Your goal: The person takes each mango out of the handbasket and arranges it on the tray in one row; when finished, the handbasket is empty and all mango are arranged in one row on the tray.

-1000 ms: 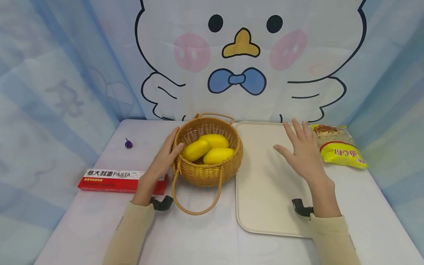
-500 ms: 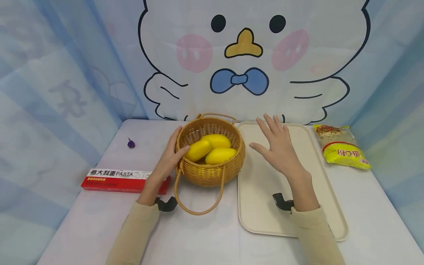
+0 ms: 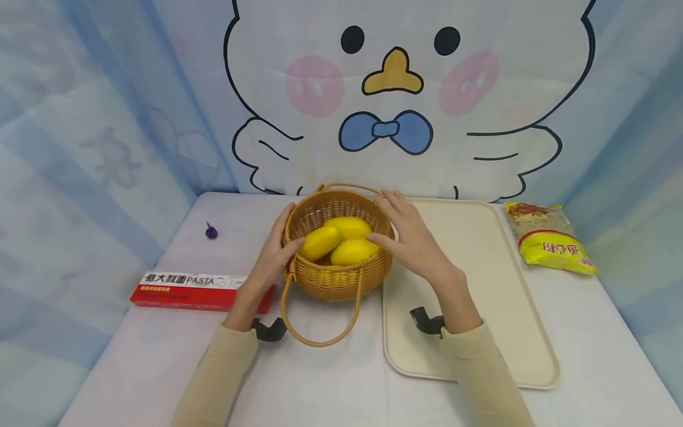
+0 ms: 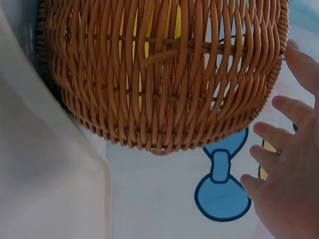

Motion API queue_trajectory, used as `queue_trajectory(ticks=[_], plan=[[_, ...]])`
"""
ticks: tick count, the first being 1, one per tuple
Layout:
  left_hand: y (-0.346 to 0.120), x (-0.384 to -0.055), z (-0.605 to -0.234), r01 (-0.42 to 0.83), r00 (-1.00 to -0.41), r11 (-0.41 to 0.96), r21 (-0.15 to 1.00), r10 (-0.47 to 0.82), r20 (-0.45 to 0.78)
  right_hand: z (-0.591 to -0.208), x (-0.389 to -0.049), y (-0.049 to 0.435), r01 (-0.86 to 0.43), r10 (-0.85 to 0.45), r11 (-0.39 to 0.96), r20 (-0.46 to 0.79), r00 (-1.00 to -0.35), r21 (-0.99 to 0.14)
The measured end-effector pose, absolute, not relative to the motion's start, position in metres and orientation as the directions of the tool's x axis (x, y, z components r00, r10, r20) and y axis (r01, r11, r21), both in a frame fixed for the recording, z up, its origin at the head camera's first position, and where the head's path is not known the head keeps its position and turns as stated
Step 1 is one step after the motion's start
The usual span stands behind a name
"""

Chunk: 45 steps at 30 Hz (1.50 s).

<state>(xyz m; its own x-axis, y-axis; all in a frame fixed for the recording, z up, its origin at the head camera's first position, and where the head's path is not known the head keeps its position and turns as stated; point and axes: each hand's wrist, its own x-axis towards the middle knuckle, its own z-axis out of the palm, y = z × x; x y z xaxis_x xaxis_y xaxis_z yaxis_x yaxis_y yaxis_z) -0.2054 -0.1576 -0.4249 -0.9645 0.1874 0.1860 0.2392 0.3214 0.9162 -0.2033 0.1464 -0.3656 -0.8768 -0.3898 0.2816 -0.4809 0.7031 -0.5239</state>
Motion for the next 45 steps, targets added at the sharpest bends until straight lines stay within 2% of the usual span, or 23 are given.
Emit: queue_trajectory(ticks=[5,13,19,30,39,45], plan=[[-0.158,-0.206,-0.429,0.268,-0.957,0.324,0.907,0.193,0.214,-0.367,-0.208,0.13,-0.507,-0.435,0.692,0.264,-0.861,-0.514],[-0.154,-0.206,-0.433,0.295,-0.952,0.327,0.898,0.178,0.248,-0.368,-0.218,0.107,-0.568,-0.508,0.731,0.255,-0.823,-0.378],[-0.153,-0.207,-0.433,0.311,-0.948,0.338,0.888,0.174,0.266,-0.361,-0.223,0.093,-0.61,-0.566,0.726,0.229,-0.792,-0.317],[-0.154,-0.207,-0.431,0.326,-0.943,0.333,0.885,0.185,0.277,-0.36,-0.236,0.07,-0.574,-0.596,0.738,0.057,-0.801,-0.355],[-0.156,-0.205,-0.429,0.299,-0.951,0.331,0.895,0.179,0.252,-0.366,-0.249,0.054,-0.549,-0.636,0.724,-0.096,-0.766,-0.417],[-0.15,-0.19,-0.405,0.292,-0.952,0.315,0.903,0.189,0.242,-0.369,-0.251,0.049,-0.552,-0.663,0.706,-0.141,-0.735,-0.443]])
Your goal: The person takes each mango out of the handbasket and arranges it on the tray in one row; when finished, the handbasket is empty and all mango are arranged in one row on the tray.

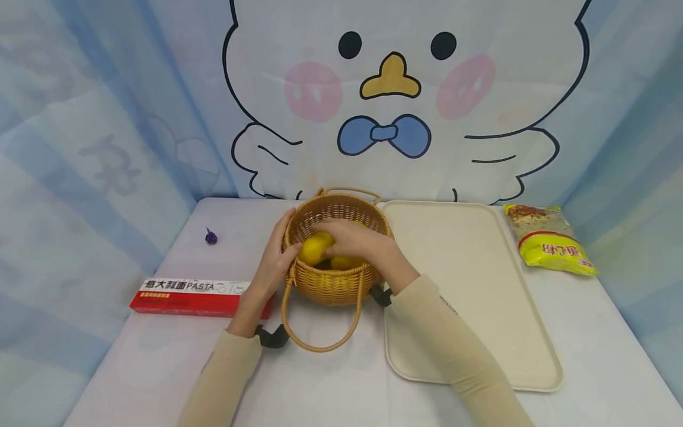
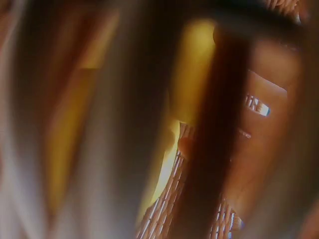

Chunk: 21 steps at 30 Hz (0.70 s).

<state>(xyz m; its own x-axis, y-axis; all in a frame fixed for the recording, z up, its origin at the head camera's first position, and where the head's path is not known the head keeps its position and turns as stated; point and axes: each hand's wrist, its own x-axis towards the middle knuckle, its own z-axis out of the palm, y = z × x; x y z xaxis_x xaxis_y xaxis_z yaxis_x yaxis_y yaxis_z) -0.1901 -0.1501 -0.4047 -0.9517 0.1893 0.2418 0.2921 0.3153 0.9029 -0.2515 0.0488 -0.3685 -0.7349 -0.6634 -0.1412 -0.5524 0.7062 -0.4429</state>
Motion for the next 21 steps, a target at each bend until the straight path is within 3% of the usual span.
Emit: queue_trajectory(ticks=[21], plan=[[-0.1478,-0.1821,-0.3945,0.272,-0.956,0.308,0.911,0.197,0.219,-0.3697,-0.2521,0.0448,-0.573,-0.685,0.706,-0.197,-0.701,-0.417]])
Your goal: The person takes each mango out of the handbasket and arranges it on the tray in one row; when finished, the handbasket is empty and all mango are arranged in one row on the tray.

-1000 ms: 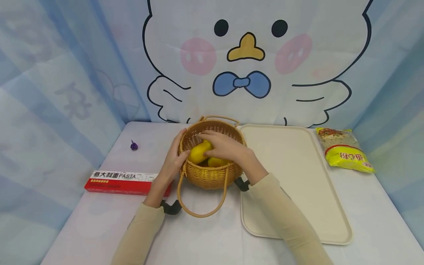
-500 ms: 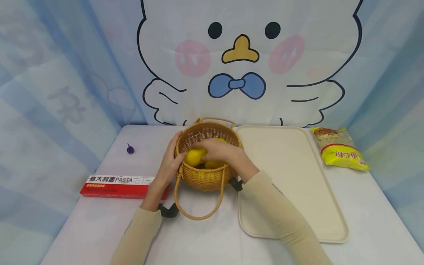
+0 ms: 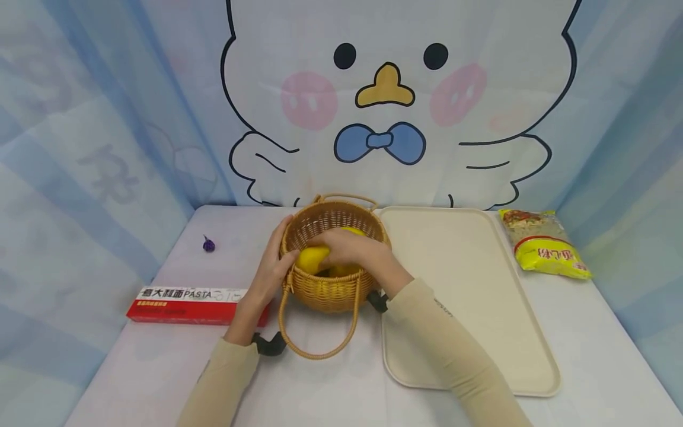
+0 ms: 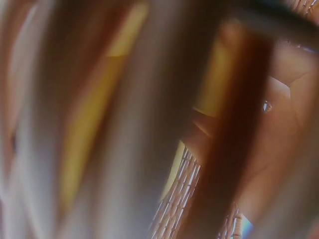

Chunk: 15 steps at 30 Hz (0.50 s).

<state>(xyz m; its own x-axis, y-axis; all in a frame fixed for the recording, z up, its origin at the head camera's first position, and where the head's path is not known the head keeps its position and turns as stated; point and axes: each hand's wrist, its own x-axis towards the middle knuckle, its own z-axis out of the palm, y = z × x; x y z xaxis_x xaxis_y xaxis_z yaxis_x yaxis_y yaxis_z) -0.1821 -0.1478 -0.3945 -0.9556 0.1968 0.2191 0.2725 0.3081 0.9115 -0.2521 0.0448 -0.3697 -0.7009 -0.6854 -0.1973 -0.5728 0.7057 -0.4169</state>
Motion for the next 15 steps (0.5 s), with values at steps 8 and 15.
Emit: queue_trajectory(ticks=[8,15], plan=[[-0.1499,-0.1799,-0.3965,0.292,-0.951,0.316,0.903,0.196,0.239,-0.3717,-0.2518,0.0431,-0.596,-0.704,0.677,-0.141,-0.697,-0.432],[-0.1491,-0.1812,-0.3962,0.292,-0.95,0.305,0.906,0.199,0.24,-0.3692,-0.2501,0.0494,-0.575,-0.657,0.706,-0.08,-0.749,-0.413]])
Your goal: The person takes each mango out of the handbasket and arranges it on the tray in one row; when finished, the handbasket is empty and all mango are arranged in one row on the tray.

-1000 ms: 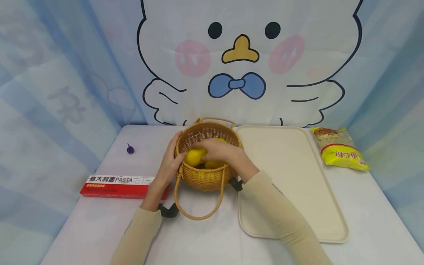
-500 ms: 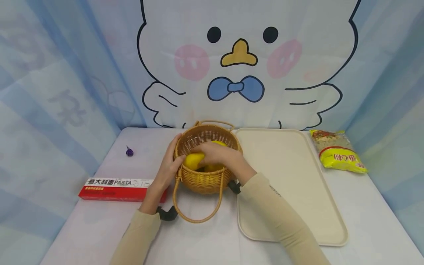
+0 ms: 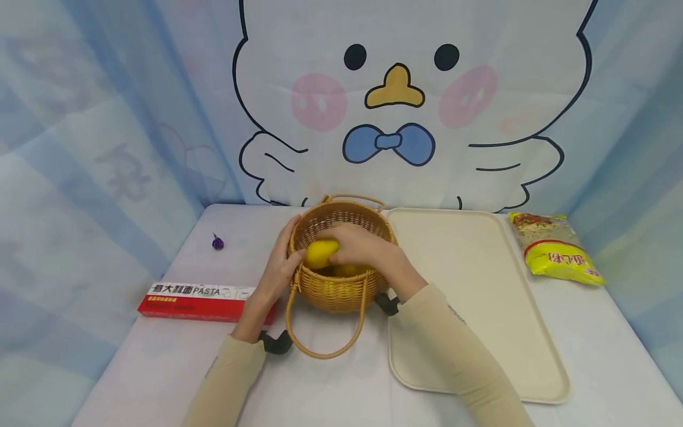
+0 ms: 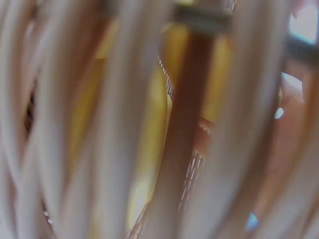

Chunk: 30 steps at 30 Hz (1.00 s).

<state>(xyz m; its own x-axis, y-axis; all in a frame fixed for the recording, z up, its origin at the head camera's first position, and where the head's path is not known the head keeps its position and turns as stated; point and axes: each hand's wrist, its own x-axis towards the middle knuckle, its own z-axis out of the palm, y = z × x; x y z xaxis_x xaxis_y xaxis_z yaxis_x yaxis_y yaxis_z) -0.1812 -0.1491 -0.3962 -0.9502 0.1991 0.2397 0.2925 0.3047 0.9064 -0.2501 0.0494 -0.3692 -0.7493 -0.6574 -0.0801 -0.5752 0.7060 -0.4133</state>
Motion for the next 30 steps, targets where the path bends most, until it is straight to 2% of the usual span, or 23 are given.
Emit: queue_trajectory(ticks=[9,18,25,30], plan=[[-0.148,-0.181,-0.399,0.286,-0.953,0.306,0.908,0.19,0.237,-0.362,-0.24,0.057,-0.578,-0.634,0.718,-0.021,-0.773,-0.388],[-0.154,-0.201,-0.428,0.3,-0.949,0.287,0.91,0.182,0.256,-0.361,-0.227,0.067,-0.595,-0.595,0.687,0.147,-0.79,-0.418],[-0.148,-0.18,-0.395,0.282,-0.955,0.307,0.909,0.184,0.234,-0.365,-0.224,0.073,-0.627,-0.574,0.64,0.267,-0.774,-0.444],[-0.147,-0.18,-0.394,0.287,-0.953,0.304,0.908,0.189,0.238,-0.366,-0.224,0.077,-0.647,-0.546,0.61,0.349,-0.762,-0.458]])
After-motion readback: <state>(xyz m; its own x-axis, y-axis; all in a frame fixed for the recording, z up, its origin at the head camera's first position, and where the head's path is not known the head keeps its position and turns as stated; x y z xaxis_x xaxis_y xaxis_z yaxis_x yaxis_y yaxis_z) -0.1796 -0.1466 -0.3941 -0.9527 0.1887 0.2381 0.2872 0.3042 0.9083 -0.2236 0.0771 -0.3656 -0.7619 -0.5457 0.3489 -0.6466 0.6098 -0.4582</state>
